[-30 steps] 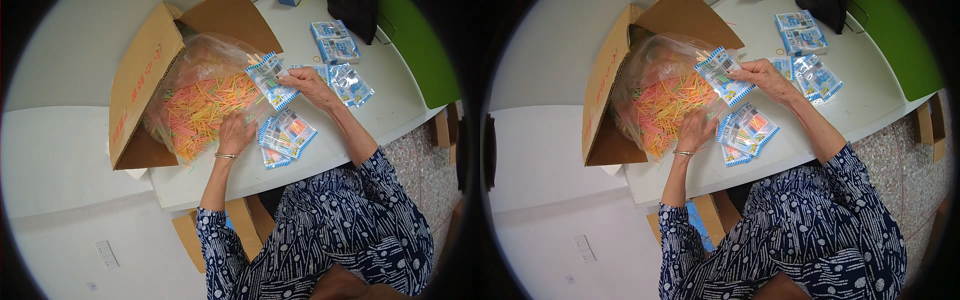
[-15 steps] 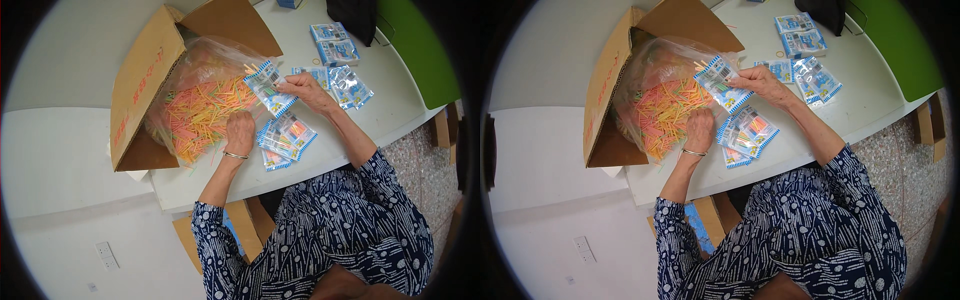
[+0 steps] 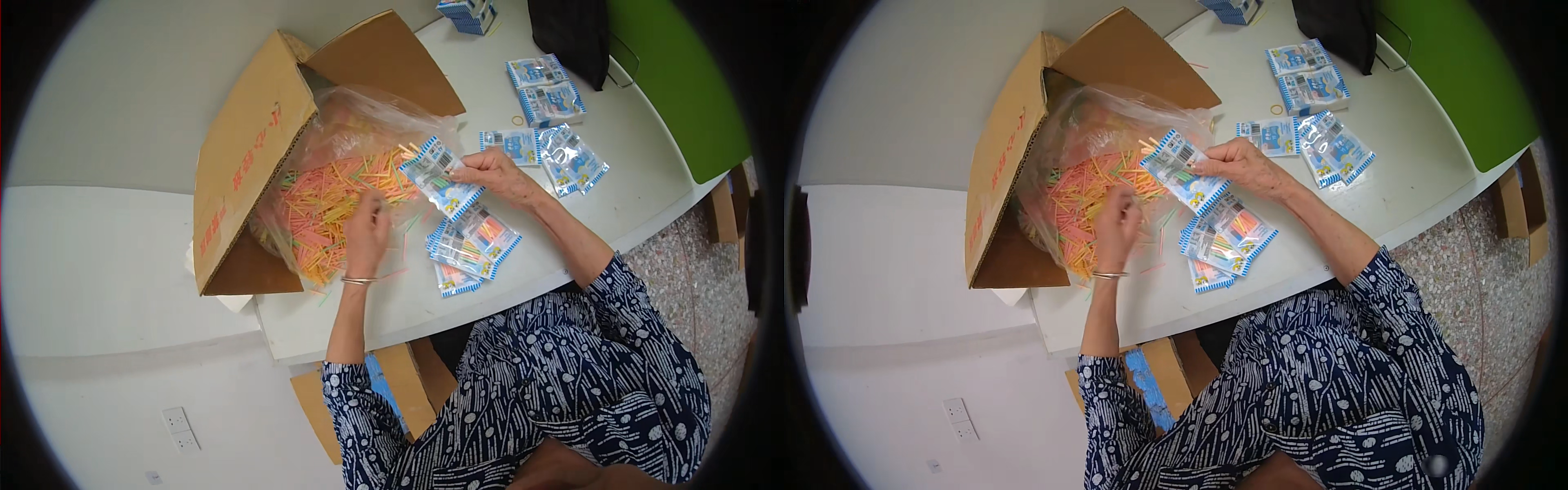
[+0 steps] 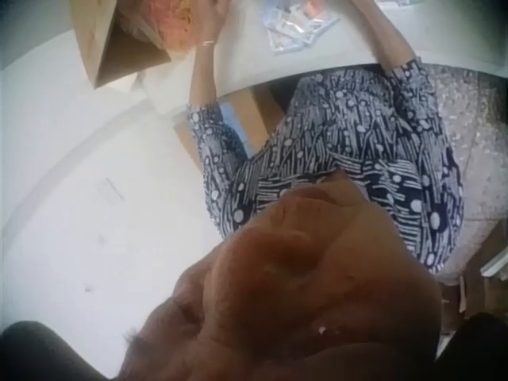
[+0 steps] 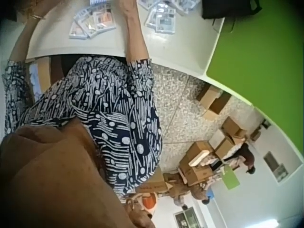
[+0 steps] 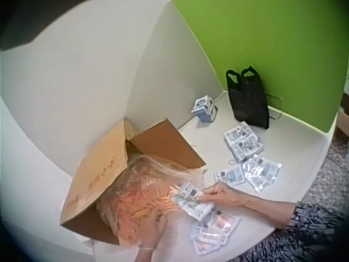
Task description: Packaging small colorful sticks into blue and white plastic packets.
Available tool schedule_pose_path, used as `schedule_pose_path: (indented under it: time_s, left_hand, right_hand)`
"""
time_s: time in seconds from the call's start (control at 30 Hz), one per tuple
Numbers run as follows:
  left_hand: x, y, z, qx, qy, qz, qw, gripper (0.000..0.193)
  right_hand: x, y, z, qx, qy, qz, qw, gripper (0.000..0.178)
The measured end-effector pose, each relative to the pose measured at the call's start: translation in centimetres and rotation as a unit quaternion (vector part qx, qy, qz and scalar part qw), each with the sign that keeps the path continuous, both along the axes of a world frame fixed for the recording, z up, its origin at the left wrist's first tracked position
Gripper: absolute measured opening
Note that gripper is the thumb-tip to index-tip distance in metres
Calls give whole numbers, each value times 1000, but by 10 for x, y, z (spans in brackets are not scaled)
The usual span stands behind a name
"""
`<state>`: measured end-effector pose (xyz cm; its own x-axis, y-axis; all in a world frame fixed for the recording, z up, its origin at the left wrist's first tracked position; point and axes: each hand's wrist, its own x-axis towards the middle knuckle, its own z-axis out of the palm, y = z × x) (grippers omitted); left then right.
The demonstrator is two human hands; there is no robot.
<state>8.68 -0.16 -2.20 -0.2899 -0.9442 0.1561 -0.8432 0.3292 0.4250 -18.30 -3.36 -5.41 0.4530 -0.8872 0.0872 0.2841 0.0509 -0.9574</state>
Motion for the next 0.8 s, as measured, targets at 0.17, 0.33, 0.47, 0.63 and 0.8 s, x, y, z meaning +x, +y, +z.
schedule_pose_path:
  time_s: [0.17,0.33,0.47,0.63,0.8]
  left_hand:
    - [-17,-16,59,9,424,88,901,21]
    - [-36,-22,82,9,489,70,869,20]
    - [-39,-25,81,33,539,51,840,20]
    - [-52,-26,70,-55,484,63,871,19]
    - [-64,-18,60,-154,436,74,883,19]
  right_hand:
    - [1,-1,-10,5,10,18,1000,21]
    - [4,2,-6,0,35,50,998,27]
    - [5,4,-5,-6,28,56,998,27]
    - [4,3,-12,1,42,60,997,27]
    - [7,4,-11,-6,46,81,996,26]
